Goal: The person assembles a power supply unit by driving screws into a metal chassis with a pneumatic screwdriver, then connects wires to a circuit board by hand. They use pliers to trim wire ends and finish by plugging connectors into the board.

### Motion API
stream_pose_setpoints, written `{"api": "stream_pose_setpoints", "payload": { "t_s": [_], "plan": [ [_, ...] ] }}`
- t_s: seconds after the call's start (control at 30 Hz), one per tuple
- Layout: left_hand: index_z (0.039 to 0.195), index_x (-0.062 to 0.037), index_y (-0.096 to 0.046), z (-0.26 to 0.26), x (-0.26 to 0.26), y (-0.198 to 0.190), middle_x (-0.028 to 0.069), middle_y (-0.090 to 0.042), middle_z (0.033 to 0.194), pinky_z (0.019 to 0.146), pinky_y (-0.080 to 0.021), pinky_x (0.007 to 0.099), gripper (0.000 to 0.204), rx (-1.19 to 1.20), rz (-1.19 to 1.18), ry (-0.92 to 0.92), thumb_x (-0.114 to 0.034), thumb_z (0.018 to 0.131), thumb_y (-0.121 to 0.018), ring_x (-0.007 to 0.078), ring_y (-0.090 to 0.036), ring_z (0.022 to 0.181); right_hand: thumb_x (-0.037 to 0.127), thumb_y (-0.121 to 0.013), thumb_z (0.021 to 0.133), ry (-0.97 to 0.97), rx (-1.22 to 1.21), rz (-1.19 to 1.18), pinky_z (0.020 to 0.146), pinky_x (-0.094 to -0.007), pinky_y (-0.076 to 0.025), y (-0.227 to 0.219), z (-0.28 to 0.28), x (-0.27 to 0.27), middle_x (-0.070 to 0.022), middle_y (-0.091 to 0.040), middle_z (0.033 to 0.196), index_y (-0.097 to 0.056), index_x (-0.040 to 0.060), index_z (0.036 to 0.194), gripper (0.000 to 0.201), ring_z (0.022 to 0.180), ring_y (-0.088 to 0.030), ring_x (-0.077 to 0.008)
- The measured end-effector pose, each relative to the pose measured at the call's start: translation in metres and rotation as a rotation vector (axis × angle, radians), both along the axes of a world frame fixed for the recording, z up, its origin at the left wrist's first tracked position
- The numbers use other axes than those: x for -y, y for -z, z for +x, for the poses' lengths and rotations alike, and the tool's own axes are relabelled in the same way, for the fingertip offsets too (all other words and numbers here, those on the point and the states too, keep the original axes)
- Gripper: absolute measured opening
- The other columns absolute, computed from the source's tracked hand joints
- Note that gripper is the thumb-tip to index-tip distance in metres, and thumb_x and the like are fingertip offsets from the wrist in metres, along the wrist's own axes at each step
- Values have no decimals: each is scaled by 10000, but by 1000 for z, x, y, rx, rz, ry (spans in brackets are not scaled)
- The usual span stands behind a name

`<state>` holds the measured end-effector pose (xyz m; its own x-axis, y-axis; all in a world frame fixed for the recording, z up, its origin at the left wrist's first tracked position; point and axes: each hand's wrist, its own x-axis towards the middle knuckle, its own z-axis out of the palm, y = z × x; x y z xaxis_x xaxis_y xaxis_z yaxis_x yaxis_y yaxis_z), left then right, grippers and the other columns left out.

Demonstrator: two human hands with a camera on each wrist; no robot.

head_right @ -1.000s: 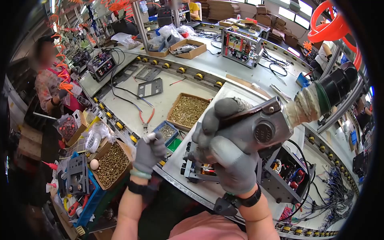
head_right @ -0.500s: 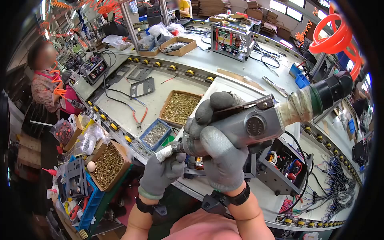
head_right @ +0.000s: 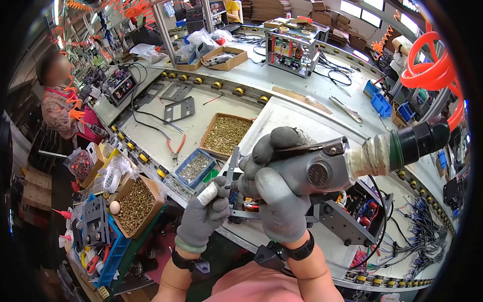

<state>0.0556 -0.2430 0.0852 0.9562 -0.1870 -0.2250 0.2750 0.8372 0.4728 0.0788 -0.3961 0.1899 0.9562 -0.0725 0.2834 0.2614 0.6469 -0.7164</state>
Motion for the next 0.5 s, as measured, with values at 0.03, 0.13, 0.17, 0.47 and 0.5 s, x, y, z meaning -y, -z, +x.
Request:
{"api": "stream_pose_setpoints", "payload": {
  "t_s": [0.03,0.13,0.17,0.47,0.5],
  "plan": [
    [1208,-30,-566,-1,1,4,13,-597,885,507,-366,207,258,0,-1,1,-205,1030,-502,70,-435,608,165,-670,733,12,13,12,766,-358,-481,0,0,-1,-40,-533,991,-509,98,1277,572,788,-548,-140],
    [1163,-32,-577,-2,3,10,7,-601,846,484,-350,203,271,97,-47,34,-259,1047,-484,64,-423,570,171,-674,731,10,59,33,753,-362,-482,0,1,-1,-37,-527,977,-511,97,1274,572,775,-551,-142],
    [1141,-39,-581,-2,6,8,0,-592,816,476,-347,205,287,88,2,25,-291,1049,-477,62,-413,553,172,-677,729,-3,93,43,747,-366,-482,0,1,-1,-37,-524,969,-511,95,1274,575,765,-552,-144],
    [1031,-67,-587,-3,12,-3,-35,-462,674,437,-304,205,289,80,57,33,-335,1050,-478,48,-363,495,231,-805,743,-243,219,22,532,-323,-494,18,6,7,-31,-512,905,-529,148,1222,559,712,-549,-182],
    [998,-63,-587,-3,13,-4,-37,-445,659,421,-280,205,285,95,64,31,-323,1051,-483,44,-345,483,234,-818,761,-272,254,22,521,-338,-485,17,6,7,-36,-519,895,-535,133,1154,495,702,-546,-186]
  ]
}}
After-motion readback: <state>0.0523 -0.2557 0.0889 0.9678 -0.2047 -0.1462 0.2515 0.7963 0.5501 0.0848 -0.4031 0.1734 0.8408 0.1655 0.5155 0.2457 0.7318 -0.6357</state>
